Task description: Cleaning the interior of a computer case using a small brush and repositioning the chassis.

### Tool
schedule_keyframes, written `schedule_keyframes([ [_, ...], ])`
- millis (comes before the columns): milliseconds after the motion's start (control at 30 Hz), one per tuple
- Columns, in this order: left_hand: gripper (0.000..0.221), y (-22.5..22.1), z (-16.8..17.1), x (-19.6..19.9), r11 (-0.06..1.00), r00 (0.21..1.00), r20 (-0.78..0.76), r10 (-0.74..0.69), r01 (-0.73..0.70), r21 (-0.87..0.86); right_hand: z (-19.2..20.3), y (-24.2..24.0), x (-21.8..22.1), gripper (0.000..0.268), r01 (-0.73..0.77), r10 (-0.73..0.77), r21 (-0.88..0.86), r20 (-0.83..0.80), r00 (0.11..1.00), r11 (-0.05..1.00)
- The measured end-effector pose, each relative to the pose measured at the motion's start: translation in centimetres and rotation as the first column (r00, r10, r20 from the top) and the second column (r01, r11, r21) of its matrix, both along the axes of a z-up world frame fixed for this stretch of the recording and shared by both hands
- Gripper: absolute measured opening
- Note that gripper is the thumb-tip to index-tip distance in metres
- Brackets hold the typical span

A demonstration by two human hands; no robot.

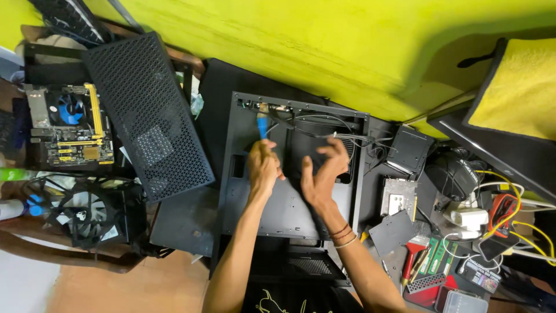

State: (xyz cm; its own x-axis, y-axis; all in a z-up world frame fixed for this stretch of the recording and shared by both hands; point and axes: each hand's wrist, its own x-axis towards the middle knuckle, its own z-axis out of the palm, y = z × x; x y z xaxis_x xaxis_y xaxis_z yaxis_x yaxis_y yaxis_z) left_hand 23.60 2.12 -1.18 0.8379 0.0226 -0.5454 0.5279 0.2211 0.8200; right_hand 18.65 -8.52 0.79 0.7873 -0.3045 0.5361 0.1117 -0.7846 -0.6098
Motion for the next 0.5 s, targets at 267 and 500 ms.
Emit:
schedule_keyframes([
  [267, 0.033, 2.3, -2.5, 0.4, 0.976, 0.998, 0.058, -0.034, 0.02, 0.218, 0.6, 4.0, 1.7, 0.015, -0.355, 0.371, 0.13, -0.129, 0.92, 0.926],
  [500, 0.031, 6.7, -0.3, 2.7, 0.755, 0.916, -0.039, -0.4, 0.353, 0.553, 2.5, 4.9, 4.9, 0.043, -0.573, 0.602, 0.191, -0.327, 0.728, 0.797],
])
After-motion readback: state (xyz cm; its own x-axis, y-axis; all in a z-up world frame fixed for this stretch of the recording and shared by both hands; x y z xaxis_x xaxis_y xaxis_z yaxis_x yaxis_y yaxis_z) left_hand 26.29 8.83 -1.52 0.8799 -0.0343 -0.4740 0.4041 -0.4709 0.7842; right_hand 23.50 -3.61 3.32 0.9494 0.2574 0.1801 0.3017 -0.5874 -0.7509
